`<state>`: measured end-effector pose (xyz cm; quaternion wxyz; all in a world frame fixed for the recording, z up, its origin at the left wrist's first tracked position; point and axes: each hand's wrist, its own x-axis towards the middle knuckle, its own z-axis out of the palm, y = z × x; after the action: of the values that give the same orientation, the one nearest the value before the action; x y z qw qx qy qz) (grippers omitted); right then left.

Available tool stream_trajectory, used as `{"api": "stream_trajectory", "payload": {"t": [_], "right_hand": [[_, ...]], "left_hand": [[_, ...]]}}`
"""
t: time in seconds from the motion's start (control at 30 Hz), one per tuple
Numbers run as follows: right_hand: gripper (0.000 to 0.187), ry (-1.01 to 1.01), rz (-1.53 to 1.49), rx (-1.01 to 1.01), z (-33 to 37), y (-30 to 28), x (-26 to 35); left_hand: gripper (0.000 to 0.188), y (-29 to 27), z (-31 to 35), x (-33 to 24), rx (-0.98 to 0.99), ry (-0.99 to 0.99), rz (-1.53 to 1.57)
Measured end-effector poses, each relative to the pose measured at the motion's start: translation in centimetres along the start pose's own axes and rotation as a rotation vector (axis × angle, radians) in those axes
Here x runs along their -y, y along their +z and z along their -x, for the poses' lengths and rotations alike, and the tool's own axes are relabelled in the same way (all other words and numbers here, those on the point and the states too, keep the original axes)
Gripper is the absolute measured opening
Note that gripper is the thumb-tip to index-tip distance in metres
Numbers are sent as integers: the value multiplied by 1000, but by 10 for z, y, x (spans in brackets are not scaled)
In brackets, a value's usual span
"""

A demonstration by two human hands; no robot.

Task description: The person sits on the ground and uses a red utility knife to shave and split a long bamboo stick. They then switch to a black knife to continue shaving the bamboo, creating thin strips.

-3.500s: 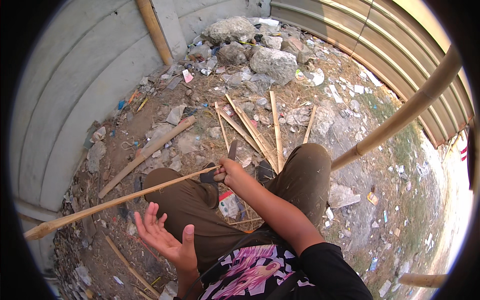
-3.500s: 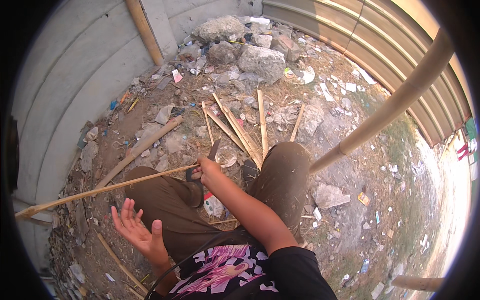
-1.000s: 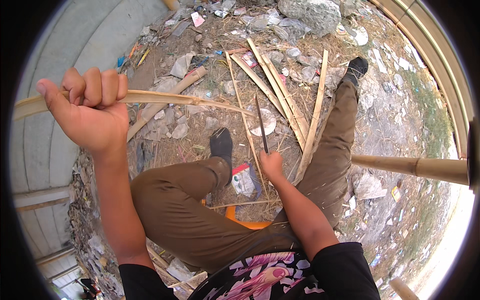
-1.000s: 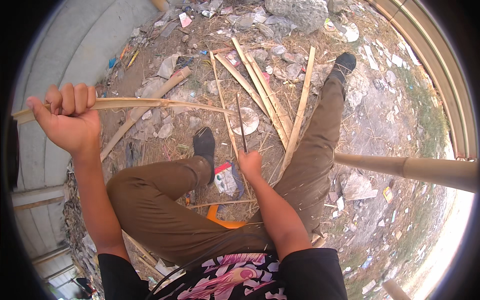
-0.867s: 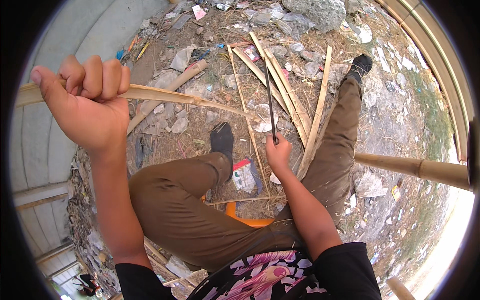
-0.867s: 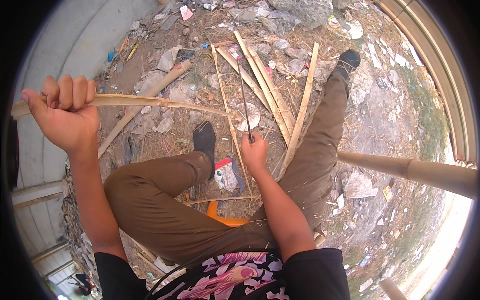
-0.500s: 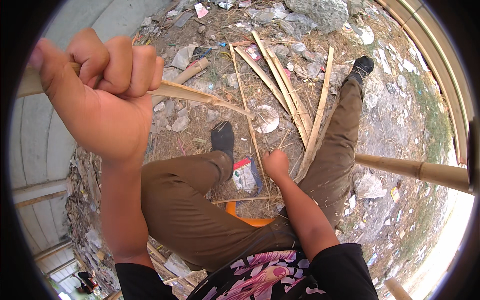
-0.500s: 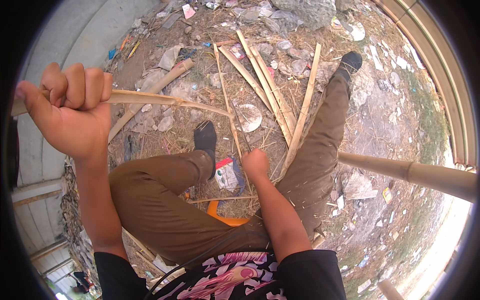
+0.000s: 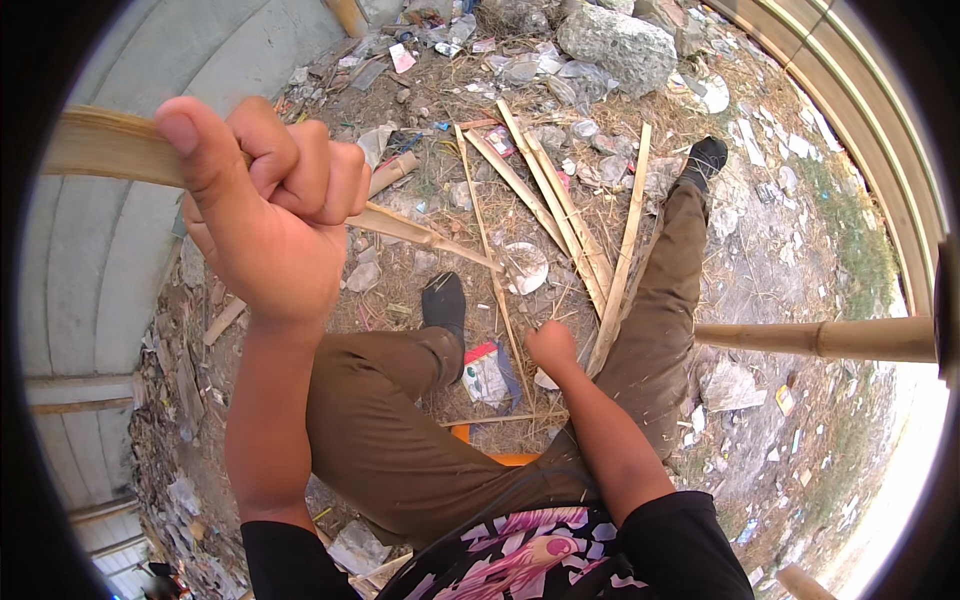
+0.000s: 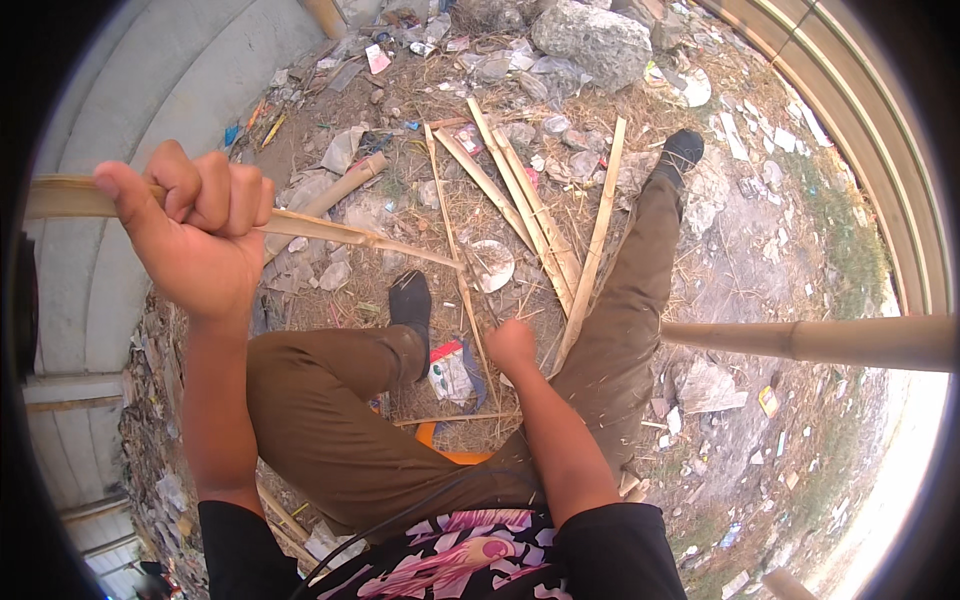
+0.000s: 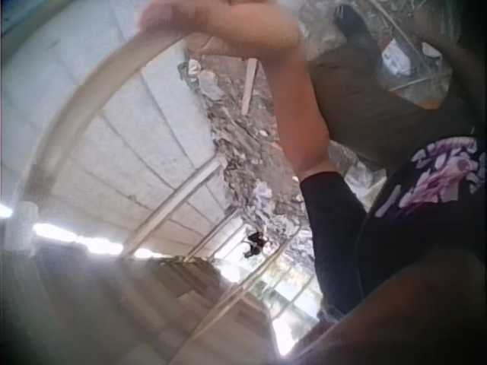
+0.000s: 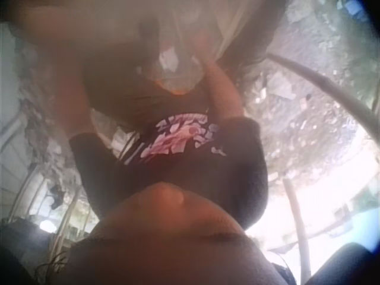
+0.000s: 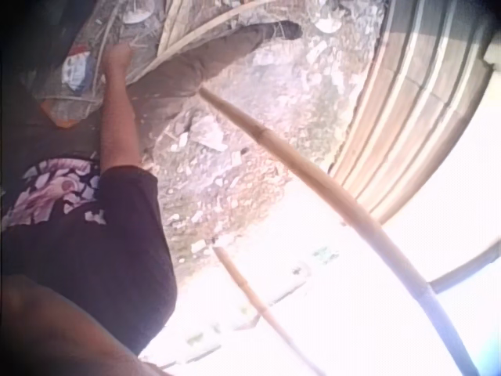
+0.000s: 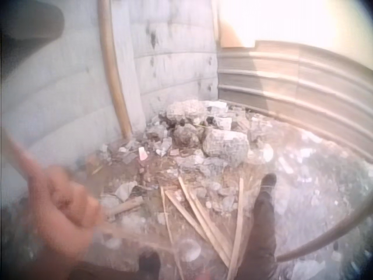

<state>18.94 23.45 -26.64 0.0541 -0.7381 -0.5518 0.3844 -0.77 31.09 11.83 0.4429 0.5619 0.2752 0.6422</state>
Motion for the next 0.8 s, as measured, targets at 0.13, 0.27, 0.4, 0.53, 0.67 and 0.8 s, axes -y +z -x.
{"api": "stream_trajectory", "payload": {"t": [0.13,0.27,0.4,0.53,0.67,0.8], "right_hand": [[42,65,-115,-22,-7,29,-13],[38,150,-514,107,-11,27,-13],[27,-341,-535,-376,1,4,17],[34,-183,-287,-208,2,6,-4],[41,-2,-104,-142,6,31,-36],[40,-5,-314,-227,-3,18,0]], "left_hand": [[61,3,9,1,-36,34,-27],[60,2,12,1,-61,66,-51],[59,-1,15,-1,-64,103,-46],[57,6,17,3,-77,132,-41],[56,12,18,7,-56,168,-45],[56,12,18,4,-77,174,-53]]}}
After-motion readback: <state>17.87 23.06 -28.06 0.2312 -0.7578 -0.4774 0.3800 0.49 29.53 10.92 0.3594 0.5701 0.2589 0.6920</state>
